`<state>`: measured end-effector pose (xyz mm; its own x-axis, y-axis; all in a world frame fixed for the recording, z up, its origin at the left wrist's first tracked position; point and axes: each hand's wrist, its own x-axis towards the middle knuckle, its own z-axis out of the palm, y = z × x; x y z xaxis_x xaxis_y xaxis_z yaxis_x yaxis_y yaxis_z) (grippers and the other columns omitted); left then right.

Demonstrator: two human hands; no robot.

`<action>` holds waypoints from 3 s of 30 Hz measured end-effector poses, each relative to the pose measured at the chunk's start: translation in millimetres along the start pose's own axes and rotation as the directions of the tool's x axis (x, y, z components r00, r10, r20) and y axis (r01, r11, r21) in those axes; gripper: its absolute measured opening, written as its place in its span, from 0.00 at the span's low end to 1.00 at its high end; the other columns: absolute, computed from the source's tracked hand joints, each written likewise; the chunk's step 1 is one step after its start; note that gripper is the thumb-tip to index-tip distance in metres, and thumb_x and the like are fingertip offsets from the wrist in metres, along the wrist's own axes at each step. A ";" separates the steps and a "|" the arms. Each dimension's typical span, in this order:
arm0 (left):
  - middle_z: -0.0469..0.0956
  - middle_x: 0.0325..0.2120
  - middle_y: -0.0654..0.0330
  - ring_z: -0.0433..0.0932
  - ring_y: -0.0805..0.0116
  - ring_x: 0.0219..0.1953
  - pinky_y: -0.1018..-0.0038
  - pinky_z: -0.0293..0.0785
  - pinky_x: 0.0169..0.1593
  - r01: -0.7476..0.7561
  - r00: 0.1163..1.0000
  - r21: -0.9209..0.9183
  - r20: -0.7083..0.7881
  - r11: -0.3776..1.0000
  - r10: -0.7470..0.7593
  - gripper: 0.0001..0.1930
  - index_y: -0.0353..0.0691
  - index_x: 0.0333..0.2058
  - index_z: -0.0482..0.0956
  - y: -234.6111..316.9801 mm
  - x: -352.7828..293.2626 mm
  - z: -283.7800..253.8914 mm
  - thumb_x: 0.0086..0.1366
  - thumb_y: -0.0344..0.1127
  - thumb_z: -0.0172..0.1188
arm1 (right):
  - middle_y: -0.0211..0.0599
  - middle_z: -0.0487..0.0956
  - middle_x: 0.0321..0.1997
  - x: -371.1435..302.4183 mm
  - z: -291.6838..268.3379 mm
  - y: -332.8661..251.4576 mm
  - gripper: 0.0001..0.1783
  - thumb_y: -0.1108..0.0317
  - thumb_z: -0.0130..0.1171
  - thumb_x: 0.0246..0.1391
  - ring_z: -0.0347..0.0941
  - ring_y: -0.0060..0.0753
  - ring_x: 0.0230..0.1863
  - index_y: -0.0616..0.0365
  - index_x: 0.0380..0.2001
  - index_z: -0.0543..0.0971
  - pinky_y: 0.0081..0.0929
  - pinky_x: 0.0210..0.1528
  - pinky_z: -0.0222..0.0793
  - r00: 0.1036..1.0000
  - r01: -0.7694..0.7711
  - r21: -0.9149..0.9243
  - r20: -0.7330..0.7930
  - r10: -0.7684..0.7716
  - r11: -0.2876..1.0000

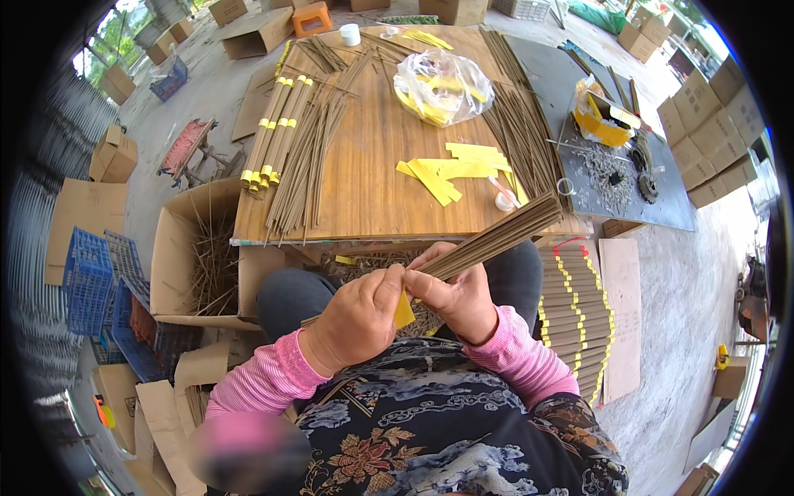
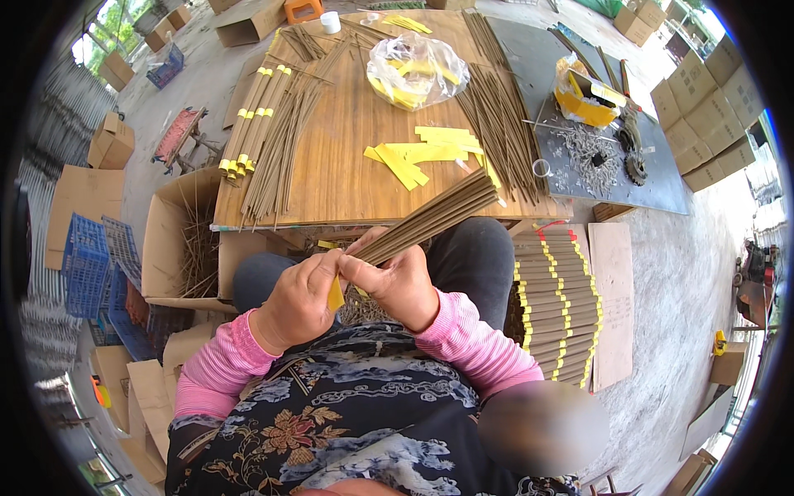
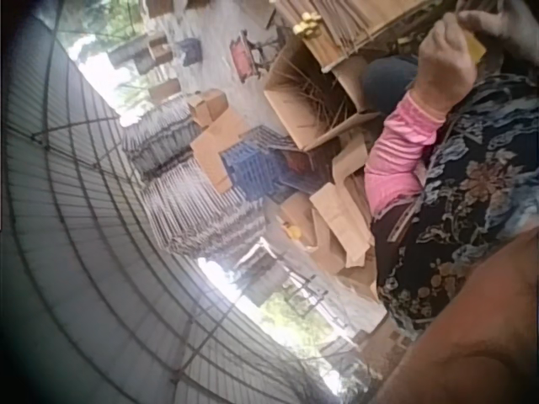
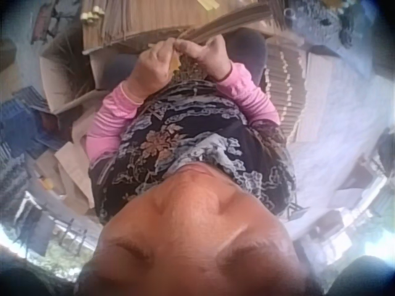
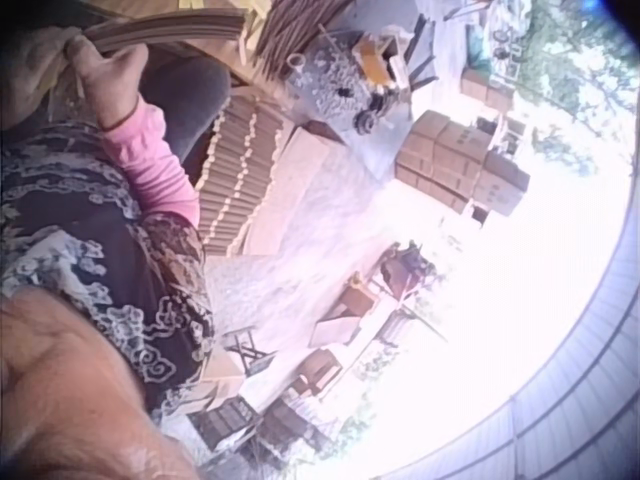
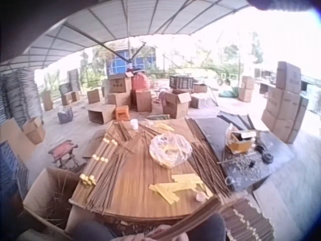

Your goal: The person gathers thin wooden sticks into bundles, aligns them, and secures them with yellow paper strips. They apply glue to the paper ends using a small stick and wrap the paper around the bundle to hold it together.

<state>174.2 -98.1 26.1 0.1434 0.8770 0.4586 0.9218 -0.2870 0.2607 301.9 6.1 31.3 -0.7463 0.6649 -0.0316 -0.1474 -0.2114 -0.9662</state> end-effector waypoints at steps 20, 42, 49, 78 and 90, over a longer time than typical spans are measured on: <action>0.67 0.27 0.50 0.70 0.55 0.29 0.68 0.71 0.31 0.089 0.995 0.199 0.025 0.976 -0.096 0.23 0.24 0.45 0.60 -7.9 5.9 5.2 0.49 0.24 0.53 | 0.37 0.75 0.25 27.6 -17.9 22.6 0.30 0.47 0.64 0.40 0.70 0.23 0.27 0.68 0.32 0.75 0.22 0.29 0.67 0.962 0.210 -0.074 0.190 -0.193 0.975; 0.71 0.30 0.43 0.73 0.45 0.31 0.65 0.71 0.33 0.304 0.953 -0.197 0.064 0.932 -0.297 0.19 0.28 0.43 0.64 3.8 13.1 -6.3 0.53 0.25 0.56 | 0.26 0.71 0.18 24.2 -28.5 3.7 0.11 0.66 0.61 0.47 0.63 0.12 0.15 0.62 0.31 0.76 0.12 0.15 0.59 0.893 -0.187 -0.217 0.370 0.258 0.958; 0.71 0.34 0.42 0.73 0.47 0.36 0.67 0.70 0.37 0.365 0.930 -0.318 0.159 0.875 -0.330 0.21 0.27 0.46 0.63 4.3 10.8 -12.9 0.52 0.25 0.55 | 0.26 0.71 0.18 23.9 -27.8 -1.7 0.13 0.63 0.60 0.48 0.64 0.13 0.15 0.60 0.34 0.75 0.12 0.14 0.60 0.868 -0.173 -0.232 0.424 0.260 0.957; 0.73 0.30 0.55 0.67 0.73 0.18 0.81 0.62 0.18 0.116 0.722 -0.980 0.196 -0.164 -0.664 0.14 0.35 0.37 0.74 -49.6 42.7 -9.5 0.60 0.40 0.54 | 0.38 0.73 0.28 63.4 -214.4 55.2 0.16 0.53 0.61 0.40 0.70 0.42 0.35 0.56 0.21 0.77 0.39 0.36 0.64 0.902 -0.262 -0.956 -0.292 -0.318 0.136; 0.68 0.36 0.59 0.65 0.75 0.18 0.81 0.59 0.17 -0.004 0.777 -0.961 0.170 -0.275 -0.606 0.16 0.34 0.38 0.71 -41.0 52.1 -3.0 0.62 0.43 0.50 | 0.29 0.74 0.20 28.7 -120.5 -13.8 0.09 0.70 0.50 0.55 0.67 0.15 0.20 0.66 0.30 0.75 0.12 0.21 0.64 0.996 -0.021 -0.207 -0.092 0.002 0.978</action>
<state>142.8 -41.8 41.9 -0.3855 0.9211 0.0542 -0.6008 -0.2952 0.7429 360.8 114.4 12.9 -0.6836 0.7276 -0.0567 0.0061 -0.0720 -0.9974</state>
